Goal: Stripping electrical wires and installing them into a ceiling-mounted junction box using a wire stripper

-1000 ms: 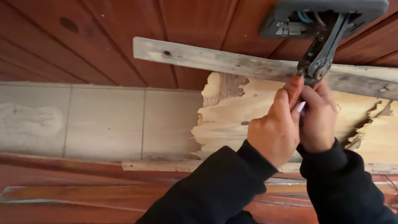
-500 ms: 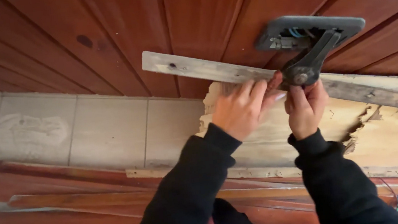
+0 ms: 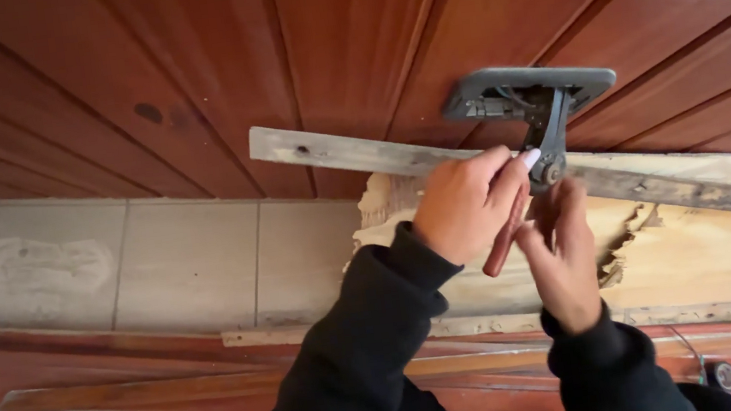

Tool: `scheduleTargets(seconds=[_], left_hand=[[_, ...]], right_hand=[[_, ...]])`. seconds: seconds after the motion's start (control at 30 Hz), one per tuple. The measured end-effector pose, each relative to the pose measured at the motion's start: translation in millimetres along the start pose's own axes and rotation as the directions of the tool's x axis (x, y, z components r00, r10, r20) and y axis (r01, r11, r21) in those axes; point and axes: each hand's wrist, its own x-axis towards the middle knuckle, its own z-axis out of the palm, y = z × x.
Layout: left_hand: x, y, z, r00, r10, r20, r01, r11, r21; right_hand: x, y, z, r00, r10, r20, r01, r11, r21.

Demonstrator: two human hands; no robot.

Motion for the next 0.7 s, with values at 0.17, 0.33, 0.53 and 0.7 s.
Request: scheduleTargets(seconds=[0.17, 0.33, 0.53, 0.7], left_hand=[[-4.1, -4.6, 15.4, 0.901, 0.411, -0.139, -0.367, 0.893, 0.259], [-17.7, -0.8, 31.9, 0.902, 0.432, 0.01, -0.395, 0.814, 0.426], [-35.1, 11.4, 20.2, 0.903, 0.075, 0.424, -0.064, 0.997, -0.04], [-34.1, 52.0, -18.8, 0.68, 0.034, 0.733, 0.124, 0.979, -0.16]], right_hand=[[-17.2, 10.4, -25.7, 0.86, 0.047, 0.509, -0.409, 0.661, 0.63], [-24.9, -15.9, -21.3, 0.767, -0.064, 0.638, -0.628, 0.125, 0.768], [-74.3, 37.5, -60.9, 0.85, 0.286, 0.442, -0.525, 0.519, 0.674], [-151.1, 186.2, -175.4, 0.728, 0.555, 0.402, -0.657, 0.733, 0.177]])
